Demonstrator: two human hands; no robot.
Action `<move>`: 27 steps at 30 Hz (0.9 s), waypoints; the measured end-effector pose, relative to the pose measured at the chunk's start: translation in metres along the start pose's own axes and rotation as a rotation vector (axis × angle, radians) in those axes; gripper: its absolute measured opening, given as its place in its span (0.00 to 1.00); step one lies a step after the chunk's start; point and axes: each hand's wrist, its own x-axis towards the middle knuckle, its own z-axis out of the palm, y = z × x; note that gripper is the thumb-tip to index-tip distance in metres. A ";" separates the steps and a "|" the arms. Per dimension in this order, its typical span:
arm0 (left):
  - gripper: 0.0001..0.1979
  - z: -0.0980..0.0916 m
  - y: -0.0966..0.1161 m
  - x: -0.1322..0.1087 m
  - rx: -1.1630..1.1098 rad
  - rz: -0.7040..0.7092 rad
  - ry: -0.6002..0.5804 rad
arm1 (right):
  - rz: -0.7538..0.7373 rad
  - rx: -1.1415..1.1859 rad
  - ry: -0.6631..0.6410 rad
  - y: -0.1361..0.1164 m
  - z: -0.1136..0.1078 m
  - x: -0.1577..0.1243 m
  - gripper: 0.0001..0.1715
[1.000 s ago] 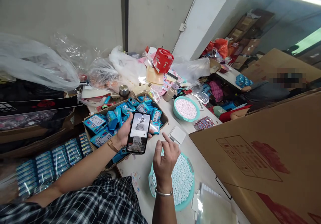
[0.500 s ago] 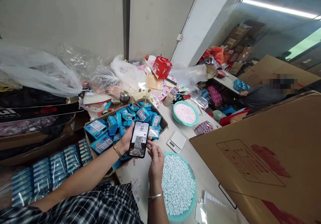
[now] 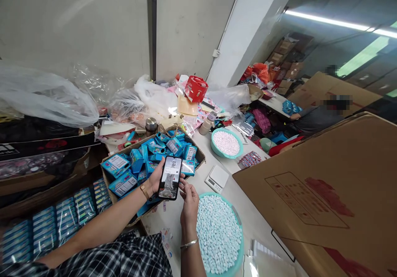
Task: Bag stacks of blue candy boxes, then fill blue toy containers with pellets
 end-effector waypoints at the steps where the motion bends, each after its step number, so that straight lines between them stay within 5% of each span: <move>1: 0.45 0.001 0.000 0.000 -0.002 -0.002 -0.002 | 0.001 0.001 0.001 0.000 0.000 0.000 0.19; 27: 0.44 -0.005 -0.002 0.001 0.046 0.003 0.015 | -0.005 -0.054 -0.004 0.002 0.000 0.000 0.20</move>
